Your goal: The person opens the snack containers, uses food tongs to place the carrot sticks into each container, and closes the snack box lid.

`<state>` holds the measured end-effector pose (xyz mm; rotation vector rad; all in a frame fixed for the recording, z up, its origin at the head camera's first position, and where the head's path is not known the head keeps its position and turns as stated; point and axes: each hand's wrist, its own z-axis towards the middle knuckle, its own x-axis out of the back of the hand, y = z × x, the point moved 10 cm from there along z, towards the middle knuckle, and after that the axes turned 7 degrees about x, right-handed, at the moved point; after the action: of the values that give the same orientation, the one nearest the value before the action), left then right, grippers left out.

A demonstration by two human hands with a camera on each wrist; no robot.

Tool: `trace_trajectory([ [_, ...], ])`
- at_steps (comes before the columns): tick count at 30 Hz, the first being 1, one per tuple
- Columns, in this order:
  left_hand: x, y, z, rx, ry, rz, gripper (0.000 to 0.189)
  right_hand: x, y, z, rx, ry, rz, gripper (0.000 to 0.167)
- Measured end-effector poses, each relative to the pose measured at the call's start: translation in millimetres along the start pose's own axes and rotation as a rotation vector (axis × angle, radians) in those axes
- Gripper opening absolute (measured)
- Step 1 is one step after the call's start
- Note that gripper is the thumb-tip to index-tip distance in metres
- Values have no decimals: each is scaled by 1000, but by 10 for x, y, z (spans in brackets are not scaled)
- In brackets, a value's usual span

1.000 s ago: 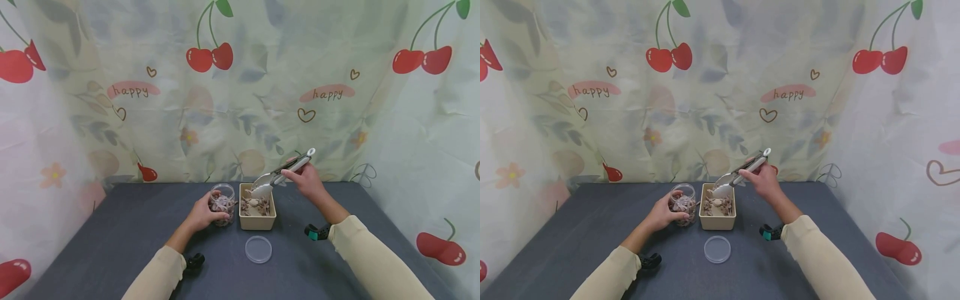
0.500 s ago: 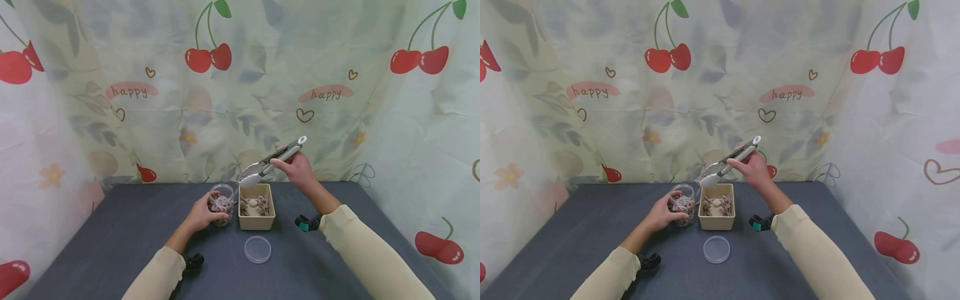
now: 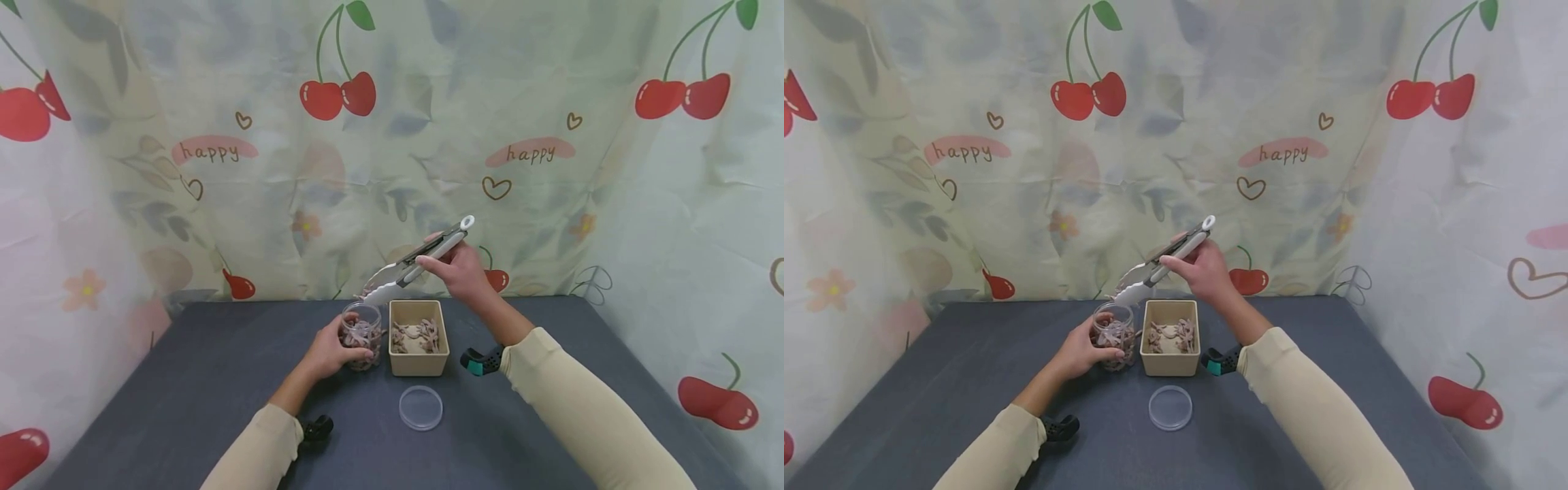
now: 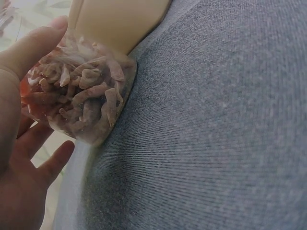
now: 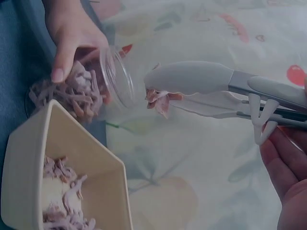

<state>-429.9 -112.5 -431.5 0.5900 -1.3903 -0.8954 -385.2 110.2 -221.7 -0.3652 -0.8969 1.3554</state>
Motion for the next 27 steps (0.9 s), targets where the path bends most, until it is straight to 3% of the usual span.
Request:
trace_trajectory([
  [5, -7, -7, 5, 4, 4, -4, 81, -122, -24, 6, 11, -13, 4, 30],
  [13, 10, -32, 5, 21, 17, -15, 77, -243, 337, 33, -3, -27, 50, 32],
  [22, 36, -27, -1, 12, 32, -8, 74, -350, 442, 0, -15, -41, 11, 32],
  [27, 20, -27, 7, 1, 22, -28, 80, -396, 456, 2, -27, -56, 45, 32],
])
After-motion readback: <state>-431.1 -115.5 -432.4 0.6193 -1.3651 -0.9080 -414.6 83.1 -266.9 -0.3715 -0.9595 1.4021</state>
